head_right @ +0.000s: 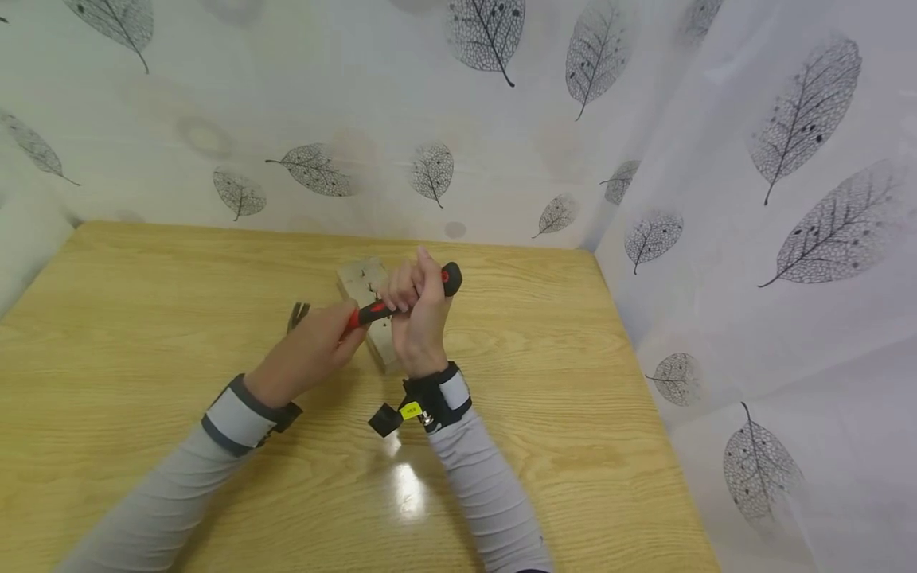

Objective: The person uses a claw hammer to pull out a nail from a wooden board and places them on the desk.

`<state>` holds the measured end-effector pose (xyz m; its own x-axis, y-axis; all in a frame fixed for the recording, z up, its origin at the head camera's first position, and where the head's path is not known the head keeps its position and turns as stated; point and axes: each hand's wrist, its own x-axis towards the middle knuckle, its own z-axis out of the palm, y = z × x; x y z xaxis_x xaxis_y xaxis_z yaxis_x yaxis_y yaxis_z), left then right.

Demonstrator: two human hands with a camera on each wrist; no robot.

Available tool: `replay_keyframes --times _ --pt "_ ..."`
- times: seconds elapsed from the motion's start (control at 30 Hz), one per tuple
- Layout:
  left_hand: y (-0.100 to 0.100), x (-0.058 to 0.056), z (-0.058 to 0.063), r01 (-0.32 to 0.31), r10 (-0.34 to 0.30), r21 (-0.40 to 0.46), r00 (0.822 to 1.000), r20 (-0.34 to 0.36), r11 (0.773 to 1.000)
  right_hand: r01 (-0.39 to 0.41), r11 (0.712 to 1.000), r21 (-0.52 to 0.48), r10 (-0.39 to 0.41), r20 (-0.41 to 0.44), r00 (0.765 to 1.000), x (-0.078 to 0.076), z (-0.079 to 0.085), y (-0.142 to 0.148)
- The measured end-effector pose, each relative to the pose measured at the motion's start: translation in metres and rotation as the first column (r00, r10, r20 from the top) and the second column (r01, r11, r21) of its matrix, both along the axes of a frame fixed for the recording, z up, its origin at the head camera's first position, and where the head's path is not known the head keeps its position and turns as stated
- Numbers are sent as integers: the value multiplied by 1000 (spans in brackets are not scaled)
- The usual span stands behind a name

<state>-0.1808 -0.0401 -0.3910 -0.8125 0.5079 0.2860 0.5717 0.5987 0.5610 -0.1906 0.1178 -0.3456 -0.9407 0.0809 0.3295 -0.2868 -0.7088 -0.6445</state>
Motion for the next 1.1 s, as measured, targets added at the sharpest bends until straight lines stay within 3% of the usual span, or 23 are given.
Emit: replay_keyframes --times 0.2,0.43,0.53,1.0,1.1 --pt "4 2 1 31 -31 26 1000 -3 999 -5 998 -59 3 -29 1000 3 3 2" --pt "6 7 8 39 -36 18 986 -165 999 -14 998 -65 7 -103 995 4 12 12" --pt "5 9 10 42 -35 34 980 -197 999 -15 997 -75 5 -124 992 4 14 16" --pt "3 8 10 48 -39 35 977 -211 998 -16 997 -76 6 -134 991 3 16 20" --pt "1 7 14 38 -22 68 975 -220 997 -15 999 -52 7 -157 988 4 19 22"
